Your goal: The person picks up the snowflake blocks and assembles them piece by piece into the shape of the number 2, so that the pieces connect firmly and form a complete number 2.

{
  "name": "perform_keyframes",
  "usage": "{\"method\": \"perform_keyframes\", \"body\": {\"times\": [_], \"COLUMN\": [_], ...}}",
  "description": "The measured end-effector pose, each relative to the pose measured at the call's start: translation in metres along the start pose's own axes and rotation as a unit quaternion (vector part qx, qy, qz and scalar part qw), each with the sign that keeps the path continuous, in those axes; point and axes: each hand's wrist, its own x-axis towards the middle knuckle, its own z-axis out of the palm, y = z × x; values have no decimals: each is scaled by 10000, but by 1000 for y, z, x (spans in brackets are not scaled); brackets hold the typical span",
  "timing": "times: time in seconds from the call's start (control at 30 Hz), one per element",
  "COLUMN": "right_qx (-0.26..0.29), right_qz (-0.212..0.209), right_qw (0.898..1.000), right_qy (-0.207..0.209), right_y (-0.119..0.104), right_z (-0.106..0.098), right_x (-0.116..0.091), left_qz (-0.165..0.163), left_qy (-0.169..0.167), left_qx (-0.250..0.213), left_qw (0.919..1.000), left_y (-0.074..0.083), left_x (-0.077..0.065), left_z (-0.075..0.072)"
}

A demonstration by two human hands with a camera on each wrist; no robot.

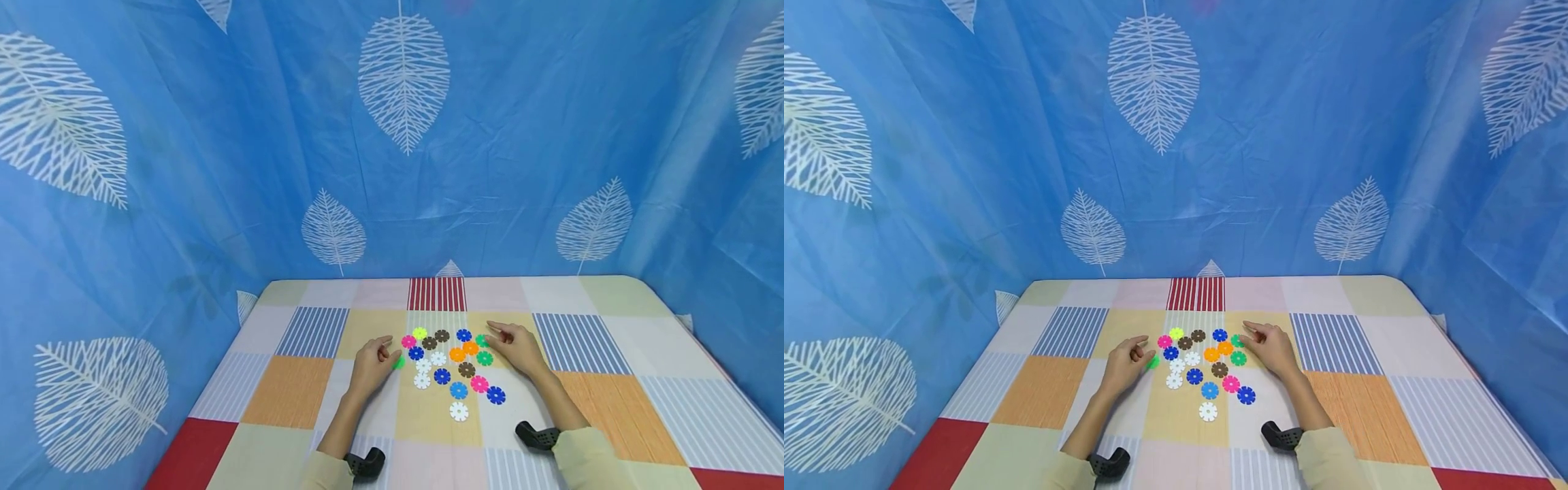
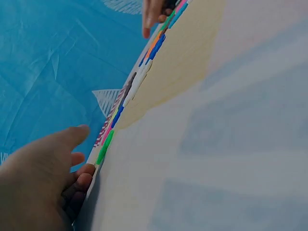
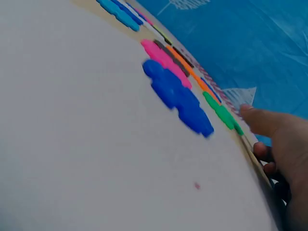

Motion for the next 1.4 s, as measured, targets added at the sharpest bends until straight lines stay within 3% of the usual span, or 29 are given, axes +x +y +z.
{"method": "perform_keyframes", "body": {"times": [0.17, 0.33, 0.47, 0.63, 0.73, 0.8, 0.83, 0.97, 1.07, 1.2, 1.4], "right_qx": [-627, -719, -551, 186, 704, 1185, 1450, 2558, 2970, 3127, 3021], "right_qz": [-490, -523, -388, -59, 162, 332, 413, 571, 357, -17, -433], "right_qw": [9967, 9960, 9977, 9996, 9967, 9914, 9876, 9647, 9542, 9497, 9517], "right_qy": [128, 114, 124, 187, 372, 445, 440, 257, 28, -175, -345], "right_y": [1, 2, 1, -3, -7, -13, -16, -40, -59, -81, -111], "right_z": [7, 8, 8, 6, 6, 7, 8, 13, 16, 16, 8], "right_x": [-4, -5, -6, -6, -6, -8, -10, -18, -21, -23, -27], "left_qz": [323, 413, 351, 185, -80, -383, -541, -1055, -1113, -1015, -909], "left_qy": [-427, -753, -740, -577, -518, -526, -541, -772, -992, -1159, -1215], "left_qx": [-44, -232, -299, -236, -771, -1509, -1935, -3460, -3979, -4064, -4104], "left_qw": [9986, 9960, 9962, 9979, 9956, 9864, 9781, 9291, 9052, 9006, 8992], "left_y": [-7, -11, -12, -7, 4, 14, 22, 56, 81, 100, 105], "left_x": [-1, -2, -2, 0, 3, 5, 5, 3, -1, -5, -8], "left_z": [-3, -8, -9, -9, -5, 0, 1, 3, 0, -1, -1]}}
